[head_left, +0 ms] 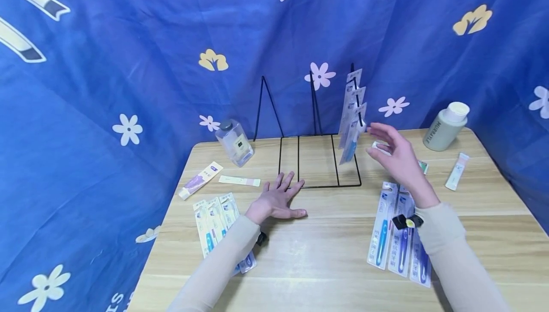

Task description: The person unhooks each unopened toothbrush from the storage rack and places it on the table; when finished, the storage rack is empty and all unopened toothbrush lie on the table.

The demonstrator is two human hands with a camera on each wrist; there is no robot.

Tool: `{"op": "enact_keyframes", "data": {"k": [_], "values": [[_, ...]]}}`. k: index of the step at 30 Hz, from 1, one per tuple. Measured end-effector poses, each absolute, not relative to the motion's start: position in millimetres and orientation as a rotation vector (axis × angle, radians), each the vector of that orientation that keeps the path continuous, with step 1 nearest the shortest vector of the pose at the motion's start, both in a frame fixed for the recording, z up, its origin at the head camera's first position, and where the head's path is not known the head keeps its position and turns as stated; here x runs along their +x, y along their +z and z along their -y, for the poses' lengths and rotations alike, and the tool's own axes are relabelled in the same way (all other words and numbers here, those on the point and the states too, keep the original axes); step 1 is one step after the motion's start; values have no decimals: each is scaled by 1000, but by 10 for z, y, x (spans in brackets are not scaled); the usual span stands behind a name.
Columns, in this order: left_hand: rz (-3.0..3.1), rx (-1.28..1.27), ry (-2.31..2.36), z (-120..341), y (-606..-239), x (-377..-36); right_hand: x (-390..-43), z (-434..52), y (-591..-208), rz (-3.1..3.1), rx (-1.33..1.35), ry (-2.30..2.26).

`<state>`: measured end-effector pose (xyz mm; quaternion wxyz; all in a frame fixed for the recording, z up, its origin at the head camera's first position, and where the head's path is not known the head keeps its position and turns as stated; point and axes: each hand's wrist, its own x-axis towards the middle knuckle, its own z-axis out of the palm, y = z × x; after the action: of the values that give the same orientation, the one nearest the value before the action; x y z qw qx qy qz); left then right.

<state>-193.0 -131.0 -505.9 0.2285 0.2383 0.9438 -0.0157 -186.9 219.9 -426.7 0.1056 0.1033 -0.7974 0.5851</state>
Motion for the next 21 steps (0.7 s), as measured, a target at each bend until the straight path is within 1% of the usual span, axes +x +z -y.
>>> {"op": "enact_keyframes", "data": {"k": [5, 10, 15, 21], "values": [[-2597, 657, -47, 1319, -5060, -1927, -2084, -2018, -4211, 2266, 384, 1936], [-2601, 655, -50, 1309, -5062, -1931, -2137, -1926, -4256, 2235, 413, 1953], [-2600, 659, -45, 1308, -5068, -1934, -2026, -1888, -4275, 2291, 348, 1858], [-2598, 657, -44, 1315, -5074, -1938, -1751, -1908, -4227, 2339, 269, 1806]]}}
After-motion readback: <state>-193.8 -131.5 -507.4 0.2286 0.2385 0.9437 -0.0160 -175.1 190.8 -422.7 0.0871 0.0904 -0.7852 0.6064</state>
